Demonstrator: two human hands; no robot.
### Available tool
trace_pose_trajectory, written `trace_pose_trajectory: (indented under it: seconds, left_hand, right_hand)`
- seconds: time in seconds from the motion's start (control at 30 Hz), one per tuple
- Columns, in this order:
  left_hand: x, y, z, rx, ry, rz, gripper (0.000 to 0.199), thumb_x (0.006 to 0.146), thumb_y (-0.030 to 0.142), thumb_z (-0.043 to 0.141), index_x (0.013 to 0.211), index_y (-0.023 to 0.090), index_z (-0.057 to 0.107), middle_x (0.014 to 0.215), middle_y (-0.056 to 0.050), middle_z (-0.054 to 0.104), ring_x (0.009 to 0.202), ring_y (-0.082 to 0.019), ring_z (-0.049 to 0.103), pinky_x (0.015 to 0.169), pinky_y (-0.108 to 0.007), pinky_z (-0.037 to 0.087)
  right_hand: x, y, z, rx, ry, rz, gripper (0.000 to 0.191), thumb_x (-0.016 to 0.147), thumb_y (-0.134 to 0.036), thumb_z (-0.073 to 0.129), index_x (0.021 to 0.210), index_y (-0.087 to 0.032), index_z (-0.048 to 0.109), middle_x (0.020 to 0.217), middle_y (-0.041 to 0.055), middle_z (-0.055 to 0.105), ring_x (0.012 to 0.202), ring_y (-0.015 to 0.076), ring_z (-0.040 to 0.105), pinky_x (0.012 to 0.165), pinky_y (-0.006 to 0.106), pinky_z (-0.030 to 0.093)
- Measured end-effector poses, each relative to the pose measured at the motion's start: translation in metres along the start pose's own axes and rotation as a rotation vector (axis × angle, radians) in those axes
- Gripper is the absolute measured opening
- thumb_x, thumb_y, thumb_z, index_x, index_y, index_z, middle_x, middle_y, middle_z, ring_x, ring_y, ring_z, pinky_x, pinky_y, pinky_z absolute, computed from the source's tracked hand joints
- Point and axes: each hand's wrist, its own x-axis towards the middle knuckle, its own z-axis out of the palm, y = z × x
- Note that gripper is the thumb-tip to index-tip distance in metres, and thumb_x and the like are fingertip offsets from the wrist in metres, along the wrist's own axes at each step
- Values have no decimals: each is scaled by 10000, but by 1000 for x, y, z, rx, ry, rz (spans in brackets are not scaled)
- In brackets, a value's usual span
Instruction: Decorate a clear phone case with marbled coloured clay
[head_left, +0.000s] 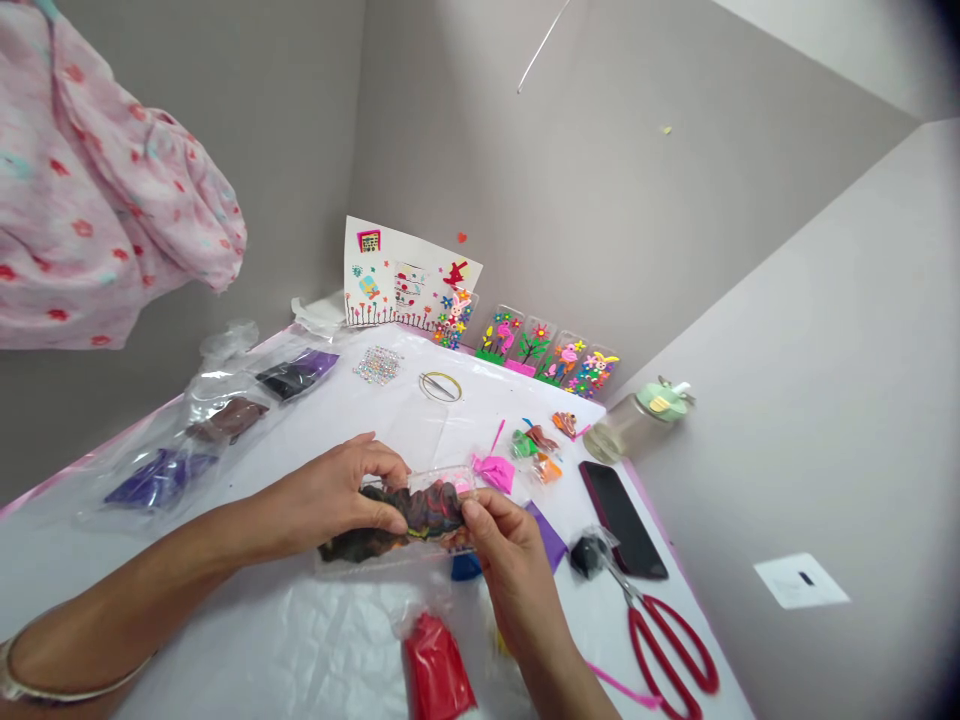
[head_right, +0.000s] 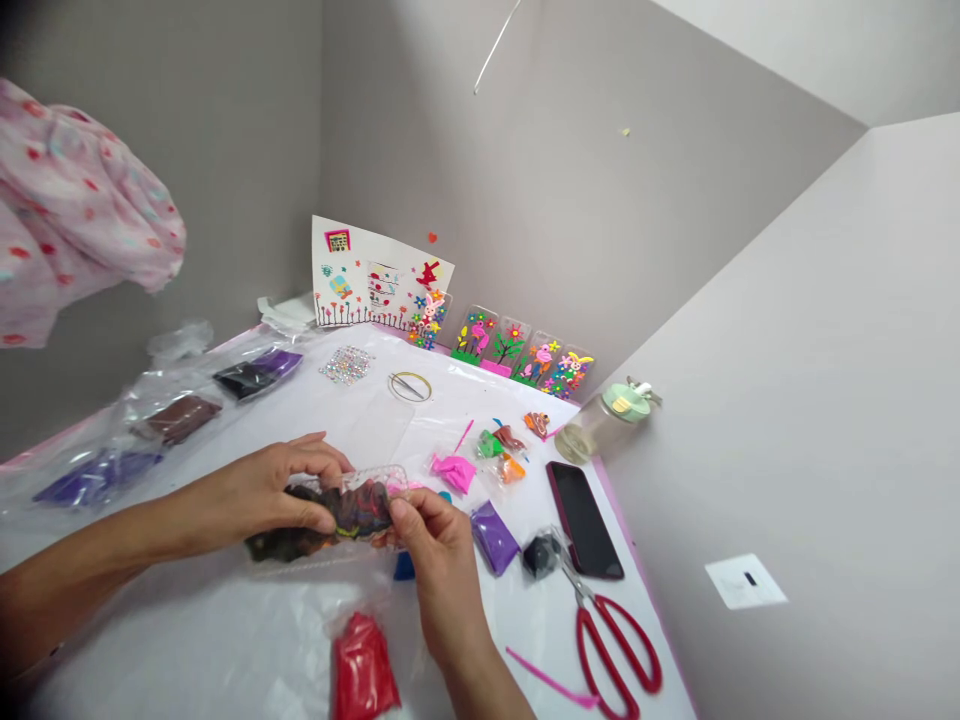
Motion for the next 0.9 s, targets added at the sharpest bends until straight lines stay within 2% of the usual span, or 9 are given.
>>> trace_pose_trajectory:
  seconds: [0.07,0.13,0.33,0.5,0.6,0.67,0.73,0.83,0.9]
  left_hand:
    - [0,1,1,-2,15,10,157,762,301,664,672,218,567,904,56,693,929,-155,622,1194,-417,38]
    - [1,3,1,-4,34,20,175,790,316,641,667,218,563,951,45,702,951,-163,622,1196,-430,26]
    - [2,2,1,29,33,103,218,871,377,571,718,222,570,888,54,698,877,-154,636,1197,-436,89]
    - [2,-1,-2,16,6,107,225,900,388,526,765,226,603,899,57,683,932,-160,621,1189,-414,105]
    - [0,1,-1,3,-22,83,219,897,403,515,828,235,638,917,32,676,975,-189,606,1103,-400,288]
    - [-1,4,3,2,11,36,184,812,408,615,886,242,645,973,7,658,1005,-224,590,972,-375,412]
    - [-2,9,9,-14,67,-11,246,729,373,682,931,245,621,984,-5,639,1002,-244,585,886,-365,459]
    - [-2,14,17,-53,108,-19,213,732,304,659,920,246,579,893,14,664,1014,-248,587,957,-419,427]
    - [-1,15,20,-58,119,16,163,752,286,647,892,247,573,823,38,678,993,-231,600,1065,-467,328]
  right_hand:
    - [0,0,0,-21,6,-15,238,859,-399,641,819,-167,678,728,14,630,688,137,553,681,253,427]
    - [0,-1,0,-44,7,-21,242,858,-405,640,829,-168,683,738,18,635,700,145,559,690,259,435]
    - [-1,-2,1,-45,10,-10,233,857,-409,639,832,-183,690,754,15,645,705,149,571,699,261,449]
    - [-1,-1,0,-42,14,-6,224,849,-405,653,824,-185,687,728,3,643,685,140,577,688,247,439]
    - [-1,0,1,-14,15,-1,217,861,-396,644,829,-186,684,717,0,644,673,130,577,679,240,429]
    - [-2,0,2,-6,8,6,219,864,-397,641,832,-185,682,707,1,649,664,130,581,676,241,428]
    - [-3,0,4,-17,-4,16,230,856,-405,648,827,-180,680,691,2,652,653,134,587,672,245,432]
    - [-3,-1,6,-43,-6,18,242,834,-414,670,817,-172,681,673,-1,648,640,135,592,666,245,441]
    - [-3,-2,7,-51,10,19,242,825,-414,680,811,-173,680,672,-5,644,638,134,594,662,243,444]
